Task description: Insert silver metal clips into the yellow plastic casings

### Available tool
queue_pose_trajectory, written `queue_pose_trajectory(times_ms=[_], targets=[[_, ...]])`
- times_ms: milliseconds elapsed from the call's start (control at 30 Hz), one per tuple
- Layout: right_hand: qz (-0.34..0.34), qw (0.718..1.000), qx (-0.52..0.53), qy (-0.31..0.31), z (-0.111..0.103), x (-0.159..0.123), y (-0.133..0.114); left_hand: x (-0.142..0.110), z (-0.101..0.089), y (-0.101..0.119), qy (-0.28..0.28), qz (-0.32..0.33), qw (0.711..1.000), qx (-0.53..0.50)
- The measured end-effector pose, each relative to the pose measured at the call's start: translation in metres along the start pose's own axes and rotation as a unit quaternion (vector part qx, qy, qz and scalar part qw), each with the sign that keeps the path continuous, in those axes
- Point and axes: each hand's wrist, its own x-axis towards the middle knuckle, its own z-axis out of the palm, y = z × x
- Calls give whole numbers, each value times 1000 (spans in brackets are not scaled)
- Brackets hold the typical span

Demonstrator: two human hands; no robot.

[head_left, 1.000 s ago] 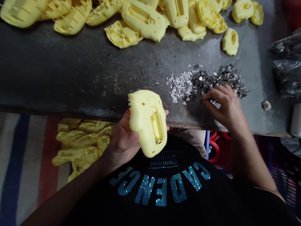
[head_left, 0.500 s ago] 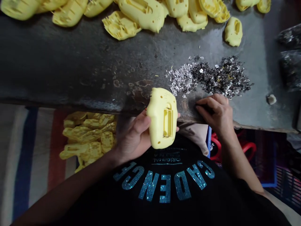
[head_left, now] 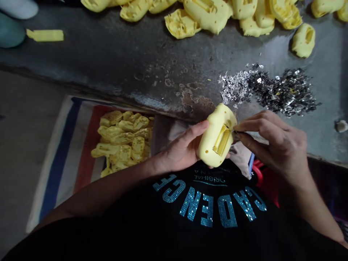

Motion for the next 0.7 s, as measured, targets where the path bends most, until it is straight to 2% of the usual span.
queue_pose_trajectory(times_ms=[100,200,433,700], targets=[[-24,999,-29,-5,-2,2,-4,-4,1,1,-28,-27,999,13],[-39,997,-60,-13,-4,4,-10,-6,3,1,-15,-36,999,11],[-58,991,-108,-52,-9,5,-16,-5,7,-3,-35,-22,999,29],[-70,992,-100,-22,-4,3,-17,-8,3,1,-40,-46,998,25]])
